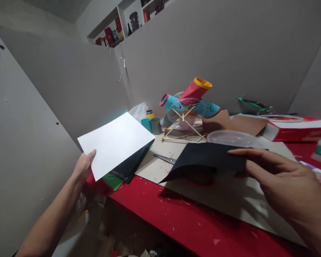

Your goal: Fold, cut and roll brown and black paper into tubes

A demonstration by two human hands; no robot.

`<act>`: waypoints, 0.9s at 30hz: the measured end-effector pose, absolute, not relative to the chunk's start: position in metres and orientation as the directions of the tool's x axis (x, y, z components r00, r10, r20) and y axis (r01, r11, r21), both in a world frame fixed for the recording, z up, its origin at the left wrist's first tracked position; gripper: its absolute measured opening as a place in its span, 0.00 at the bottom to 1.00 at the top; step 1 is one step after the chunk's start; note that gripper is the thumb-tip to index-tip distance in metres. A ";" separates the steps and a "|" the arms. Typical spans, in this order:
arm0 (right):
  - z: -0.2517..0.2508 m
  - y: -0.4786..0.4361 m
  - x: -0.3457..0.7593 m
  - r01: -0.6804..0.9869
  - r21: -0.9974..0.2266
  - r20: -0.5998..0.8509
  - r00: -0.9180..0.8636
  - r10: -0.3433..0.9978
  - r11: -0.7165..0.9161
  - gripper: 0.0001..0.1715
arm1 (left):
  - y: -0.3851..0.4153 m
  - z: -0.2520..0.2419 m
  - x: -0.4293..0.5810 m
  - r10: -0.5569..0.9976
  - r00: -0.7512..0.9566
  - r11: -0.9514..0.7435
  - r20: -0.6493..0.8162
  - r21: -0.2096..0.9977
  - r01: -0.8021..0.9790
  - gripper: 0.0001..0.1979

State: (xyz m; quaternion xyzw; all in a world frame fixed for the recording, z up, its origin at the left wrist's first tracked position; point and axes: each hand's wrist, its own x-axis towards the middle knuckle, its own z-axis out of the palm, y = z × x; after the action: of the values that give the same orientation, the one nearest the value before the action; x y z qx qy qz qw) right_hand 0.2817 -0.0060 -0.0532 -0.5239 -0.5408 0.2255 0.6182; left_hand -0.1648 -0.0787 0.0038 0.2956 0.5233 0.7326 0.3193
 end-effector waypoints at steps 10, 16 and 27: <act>-0.017 -0.029 0.270 0.228 -0.947 0.285 0.273 0.919 0.226 0.13 | -0.104 -0.056 -0.140 0.796 -0.559 -0.046 -0.231 0.898 -0.437 0.14; -0.020 -0.027 0.271 0.201 -0.956 0.267 0.287 0.920 0.215 0.15 | -0.102 -0.038 -0.131 0.808 -0.507 -0.031 -0.300 0.837 -0.546 0.22; -0.035 -0.021 0.274 0.214 -0.957 0.255 0.310 0.916 0.194 0.12 | -0.084 -0.057 -0.120 0.761 -0.617 -0.244 -0.199 0.794 -0.557 0.20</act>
State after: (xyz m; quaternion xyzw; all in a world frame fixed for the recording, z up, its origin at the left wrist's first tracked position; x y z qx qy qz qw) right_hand 0.2739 -0.0212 -0.0349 -0.5592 -0.5051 0.3002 0.5848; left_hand -0.1204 -0.0842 -0.0571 0.1144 0.4471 0.7802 0.4223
